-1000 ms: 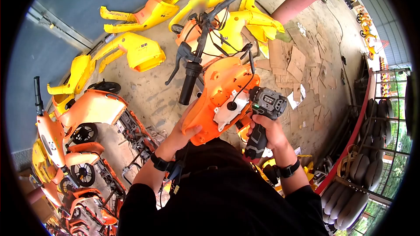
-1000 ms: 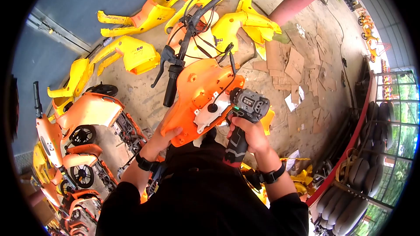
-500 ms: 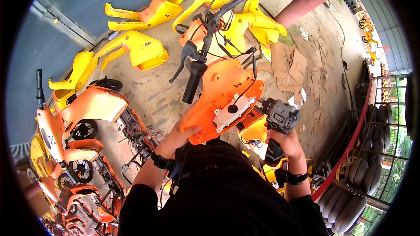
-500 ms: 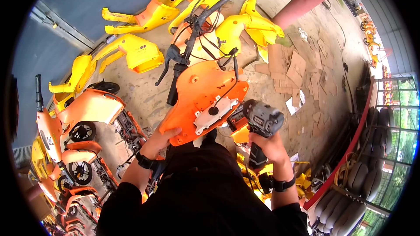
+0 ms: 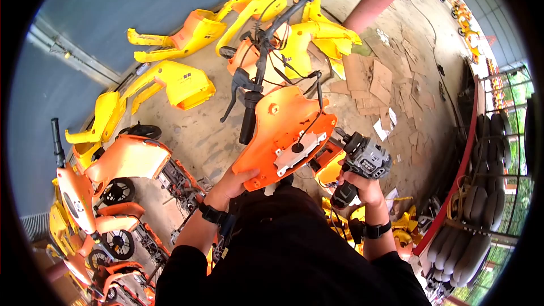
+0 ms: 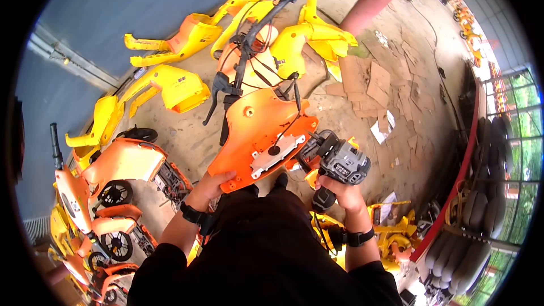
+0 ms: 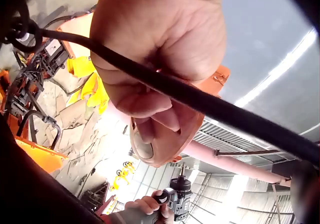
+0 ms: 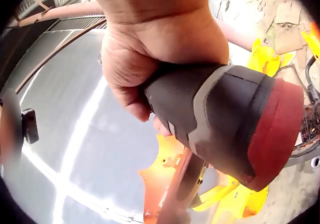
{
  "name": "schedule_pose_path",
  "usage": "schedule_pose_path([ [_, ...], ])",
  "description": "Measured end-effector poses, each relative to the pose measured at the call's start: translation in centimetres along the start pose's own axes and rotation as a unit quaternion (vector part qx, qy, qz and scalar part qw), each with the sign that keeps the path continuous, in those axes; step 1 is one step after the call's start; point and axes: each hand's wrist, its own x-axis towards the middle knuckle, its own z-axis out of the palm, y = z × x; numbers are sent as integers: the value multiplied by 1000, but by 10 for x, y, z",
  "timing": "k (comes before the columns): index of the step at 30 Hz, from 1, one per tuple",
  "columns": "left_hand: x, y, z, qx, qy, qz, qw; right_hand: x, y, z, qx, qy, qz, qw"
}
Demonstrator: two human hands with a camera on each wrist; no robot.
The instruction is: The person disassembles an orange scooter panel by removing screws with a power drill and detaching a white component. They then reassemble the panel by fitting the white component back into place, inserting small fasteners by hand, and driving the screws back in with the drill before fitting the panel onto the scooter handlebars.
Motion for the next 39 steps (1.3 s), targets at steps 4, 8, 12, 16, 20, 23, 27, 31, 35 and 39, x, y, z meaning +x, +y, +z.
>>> schedule_pose_path([
  [4,1,-11,-16,-25,-10,-30,999,-3,17,-3,61,3,4,998],
  [8,4,-17,-27,-29,-42,-77,996,13,12,18,100,-10,-6,995],
  [12,0,-10,-18,-17,-47,-59,997,36,6,33,59,-34,48,997],
  [16,-7,-8,-9,-11,-37,-39,999,52,-1,53,68,-86,99,989],
  [20,-17,-14,-11,24,1,-33,999,65,4,52,55,-139,128,981],
  [23,-20,-20,-13,12,-22,-33,999,67,8,52,40,-142,132,980],
  [27,-25,-44,-22,81,-4,9,997,64,6,51,28,-136,97,986],
  [31,-36,-67,-23,51,24,-7,998,63,-1,36,1,-134,40,990],
  [35,-48,-88,-37,68,70,-95,991,70,-22,14,-67,-104,18,992],
  [39,-74,-102,-34,43,109,-80,990,101,-28,-21,-135,-62,-21,989],
])
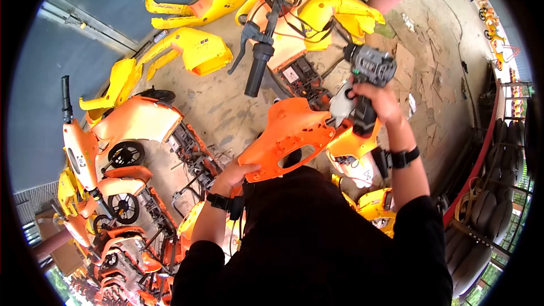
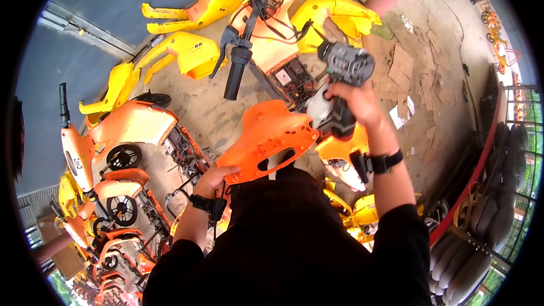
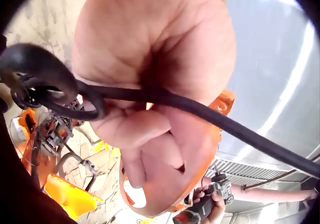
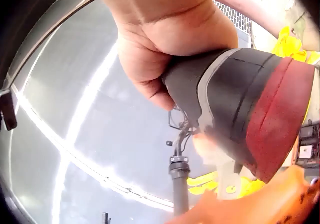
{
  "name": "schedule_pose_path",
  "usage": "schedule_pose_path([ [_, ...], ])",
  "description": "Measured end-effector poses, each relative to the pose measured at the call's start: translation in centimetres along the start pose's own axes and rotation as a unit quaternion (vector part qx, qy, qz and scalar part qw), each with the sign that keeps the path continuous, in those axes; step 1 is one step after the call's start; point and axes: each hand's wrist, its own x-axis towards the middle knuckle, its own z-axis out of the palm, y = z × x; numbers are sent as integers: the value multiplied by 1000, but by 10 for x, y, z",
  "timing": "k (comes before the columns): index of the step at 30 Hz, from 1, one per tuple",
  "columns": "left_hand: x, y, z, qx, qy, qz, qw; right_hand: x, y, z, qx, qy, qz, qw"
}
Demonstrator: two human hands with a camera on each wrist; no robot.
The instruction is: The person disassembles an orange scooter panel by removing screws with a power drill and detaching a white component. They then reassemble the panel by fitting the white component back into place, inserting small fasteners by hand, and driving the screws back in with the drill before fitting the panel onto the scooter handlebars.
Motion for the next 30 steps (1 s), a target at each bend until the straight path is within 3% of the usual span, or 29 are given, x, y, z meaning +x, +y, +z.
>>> schedule_pose_path([
  [2,-17,-17,-15,-3,47,-26,999,16,10,-13,11,2,-17,1000],
  [8,-86,-21,7,-82,120,35,989,74,91,-20,2,-3,-28,1000],
  [10,-102,-19,16,-76,124,83,986,74,98,-8,-42,29,-8,999],
  [12,-118,-29,8,-64,147,79,984,85,128,-6,-118,63,54,989],
  [14,-130,-21,20,-62,170,78,980,83,157,-2,-57,45,69,995],
  [17,-134,-24,17,-54,188,89,977,48,175,1,81,-8,139,987],
  [18,-138,-30,7,-86,221,42,971,32,182,-1,111,-21,155,981],
  [20,-128,-22,15,-77,220,69,970,-13,165,3,72,13,183,980],
  [22,-114,-23,-1,-48,206,61,975,-50,199,-9,-9,31,191,981],
  [24,-93,-24,-22,-51,198,12,979,-94,213,-21,-172,74,200,962],
  [26,-70,-12,-22,-31,176,-55,982,-143,243,-31,-228,158,191,942],
  [28,-44,1,-24,6,141,-103,985,-184,235,-40,-198,200,276,919],
  [30,-20,8,-29,54,95,-131,985,-233,300,-54,-170,282,213,920],
])
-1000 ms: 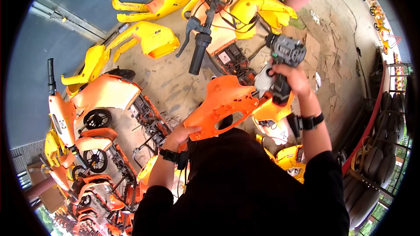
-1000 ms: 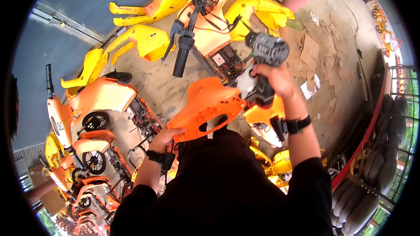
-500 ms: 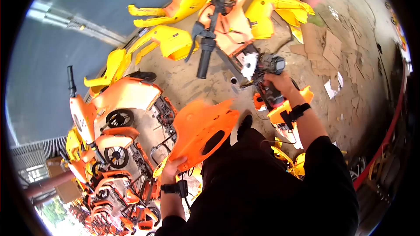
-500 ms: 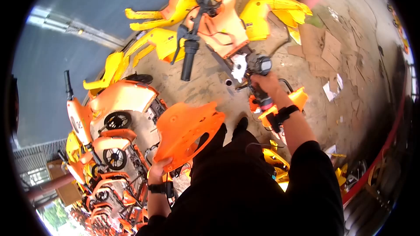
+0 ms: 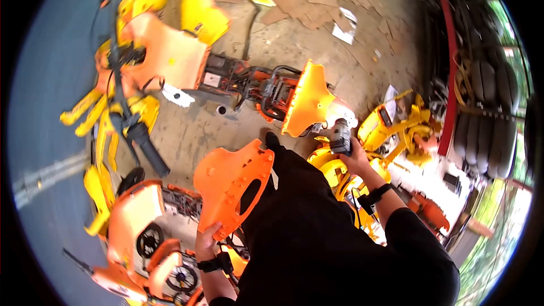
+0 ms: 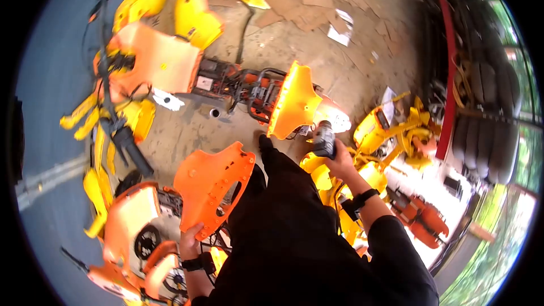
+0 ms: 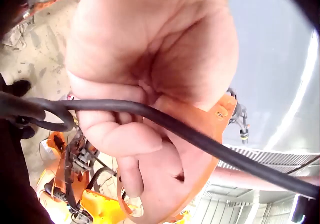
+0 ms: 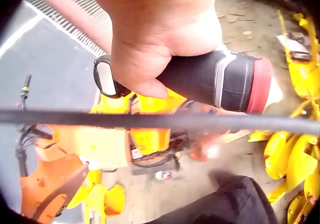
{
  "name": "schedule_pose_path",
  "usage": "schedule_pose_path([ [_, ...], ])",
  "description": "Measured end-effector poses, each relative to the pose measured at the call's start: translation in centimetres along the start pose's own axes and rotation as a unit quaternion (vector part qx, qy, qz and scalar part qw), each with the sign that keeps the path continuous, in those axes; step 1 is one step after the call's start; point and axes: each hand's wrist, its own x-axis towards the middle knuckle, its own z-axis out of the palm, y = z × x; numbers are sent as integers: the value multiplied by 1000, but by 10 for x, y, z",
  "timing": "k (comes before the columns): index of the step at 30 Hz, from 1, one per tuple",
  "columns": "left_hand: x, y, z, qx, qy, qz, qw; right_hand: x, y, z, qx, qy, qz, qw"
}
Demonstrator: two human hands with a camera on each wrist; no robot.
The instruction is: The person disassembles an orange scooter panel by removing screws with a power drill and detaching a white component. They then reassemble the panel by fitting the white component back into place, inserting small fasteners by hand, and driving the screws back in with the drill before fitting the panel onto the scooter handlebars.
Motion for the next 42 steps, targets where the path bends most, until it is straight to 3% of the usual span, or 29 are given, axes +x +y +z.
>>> schedule_pose_path([
  [4,21,36,24,129,16,-56,990,8,93,2,-101,121,63,985],
  [6,28,49,53,171,56,-42,983,34,137,17,-117,146,131,974],
  [8,45,48,60,189,41,-27,981,68,164,30,-126,136,186,965],
  [10,48,44,67,146,119,-98,977,104,192,43,-142,109,209,961],
  [11,55,47,82,215,130,-75,965,113,177,45,-131,133,203,961],
  [12,68,33,53,186,103,-56,976,130,186,54,-161,111,215,957],
  [14,74,39,71,401,35,-4,916,161,188,69,-179,87,238,951],
  [17,69,47,103,666,-58,76,740,195,191,89,-195,94,216,952],
  [18,77,42,80,466,-35,-98,879,205,192,95,-198,92,214,952],
  [19,88,33,40,221,-7,-262,939,212,191,100,-196,106,194,955],
  [20,95,27,20,-46,23,-400,915,221,192,103,-204,97,200,953],
  [21,90,11,58,173,222,-224,933,226,193,102,-204,99,192,955],
  [24,91,27,161,131,222,-156,954,232,204,103,-227,116,157,954],
  [27,90,34,191,286,256,-140,913,236,214,98,-256,140,142,946],
  [30,93,36,245,213,358,-146,897,238,218,95,-280,160,115,940],
  [33,92,37,226,227,323,-144,907,246,223,102,-312,189,57,930],
  [41,74,22,102,218,133,-140,957,236,211,89,-332,150,73,928],
  [42,72,19,123,137,150,-131,970,230,205,80,-286,139,109,942],
])
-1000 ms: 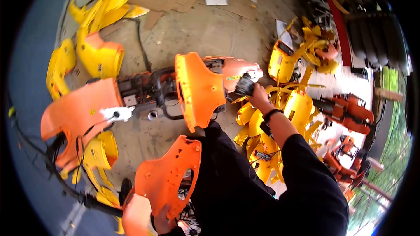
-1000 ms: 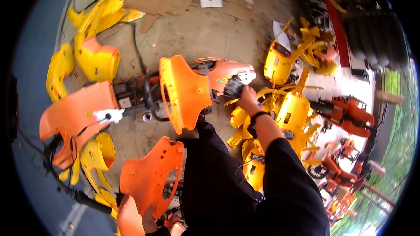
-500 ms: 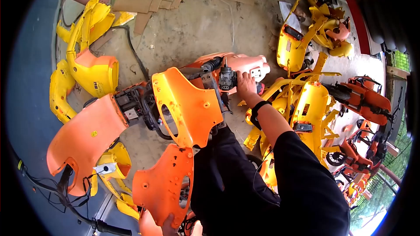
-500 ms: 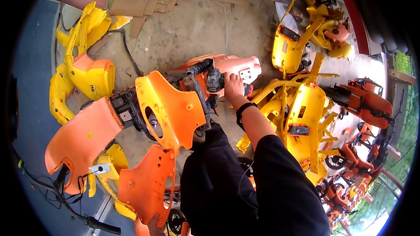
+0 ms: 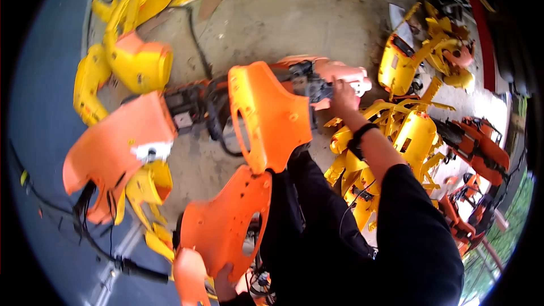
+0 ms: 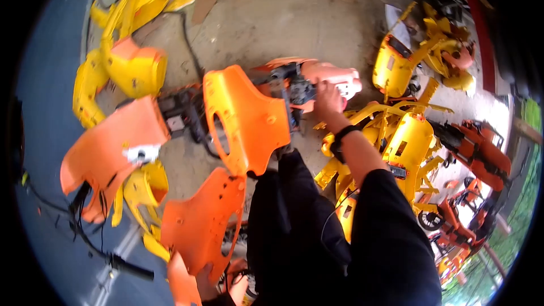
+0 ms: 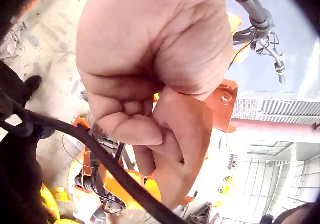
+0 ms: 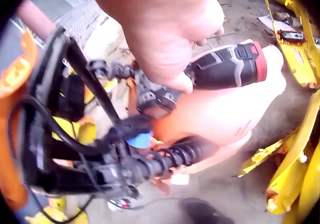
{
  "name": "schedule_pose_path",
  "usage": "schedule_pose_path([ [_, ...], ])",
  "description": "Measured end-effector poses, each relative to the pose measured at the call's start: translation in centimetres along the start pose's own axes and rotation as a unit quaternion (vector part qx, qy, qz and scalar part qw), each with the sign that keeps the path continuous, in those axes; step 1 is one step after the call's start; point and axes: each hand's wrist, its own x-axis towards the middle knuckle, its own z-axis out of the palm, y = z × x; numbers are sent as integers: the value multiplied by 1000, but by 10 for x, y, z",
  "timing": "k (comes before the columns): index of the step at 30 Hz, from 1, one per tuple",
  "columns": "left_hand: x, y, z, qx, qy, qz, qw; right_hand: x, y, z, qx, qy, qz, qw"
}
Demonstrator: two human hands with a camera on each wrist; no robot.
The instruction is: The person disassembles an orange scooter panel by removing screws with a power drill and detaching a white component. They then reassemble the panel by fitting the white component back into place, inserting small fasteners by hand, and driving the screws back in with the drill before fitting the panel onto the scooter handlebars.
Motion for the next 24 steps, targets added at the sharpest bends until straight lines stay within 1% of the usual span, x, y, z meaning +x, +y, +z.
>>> schedule_pose_path([
  [1,-9,5,14,-25,17,28,999,-7,2,-9,80,73,-13,994],
  [2,-18,10,28,-49,33,56,997,-21,-8,-57,168,58,-13,984],
  [3,-26,12,34,-14,54,113,992,-31,-16,-78,298,7,-18,954],
  [4,-30,19,32,-7,43,132,990,-40,-23,-98,417,-46,-21,907],
  [5,-36,29,28,-4,4,126,992,-56,-43,-137,490,-129,-42,861],
  [6,-40,38,25,0,-37,128,991,-70,-72,-185,554,-210,-62,804],
  [7,-47,49,20,6,-77,134,988,-87,-101,-227,595,-285,-63,749],
  [8,-54,59,17,8,-103,139,985,-99,-123,-258,599,-351,-107,712],
  [9,-62,70,15,12,-125,146,981,-107,-146,-286,592,-396,-188,676],
  [10,-74,84,17,1,-128,143,981,-117,-170,-322,588,-444,-212,642],
  [11,-74,89,2,48,-133,159,977,-121,-185,-344,569,-485,-256,613],
  [12,-74,97,-13,62,-158,139,976,-123,-201,-363,546,-526,-298,581],
  [13,-92,110,-6,27,-178,132,975,-129,-217,-386,488,-556,-323,590],
  [14,-107,120,3,21,-196,151,969,-135,-230,-404,428,-585,-346,596],
  [15,-105,123,-11,45,-191,135,971,-140,-241,-412,387,-622,-348,585],
  [16,-119,139,-3,68,-216,126,966,-150,-250,-414,366,-625,-372,581],
  [17,-115,138,-9,65,-189,148,969,-163,-258,-416,343,-628,-395,576],
  [18,-119,147,-11,151,-166,176,958,-172,-267,-417,318,-629,-421,571],
  [19,-69,134,-59,215,-215,260,917,-181,-269,-423,299,-666,-400,554],
  [20,-63,137,-61,116,-256,235,931,-195,-267,-425,308,-652,-368,587],
  [21,-82,143,-42,-15,-280,204,938,-207,-265,-427,319,-631,-339,621],
  [22,-80,145,-39,-46,-311,222,923,-212,-264,-429,331,-605,-311,655],
  [23,-62,151,-42,-60,-375,200,903,-203,-251,-398,362,-581,-270,677],
  [24,-45,153,-44,-69,-439,177,878,-206,-248,-401,381,-589,-238,672],
])
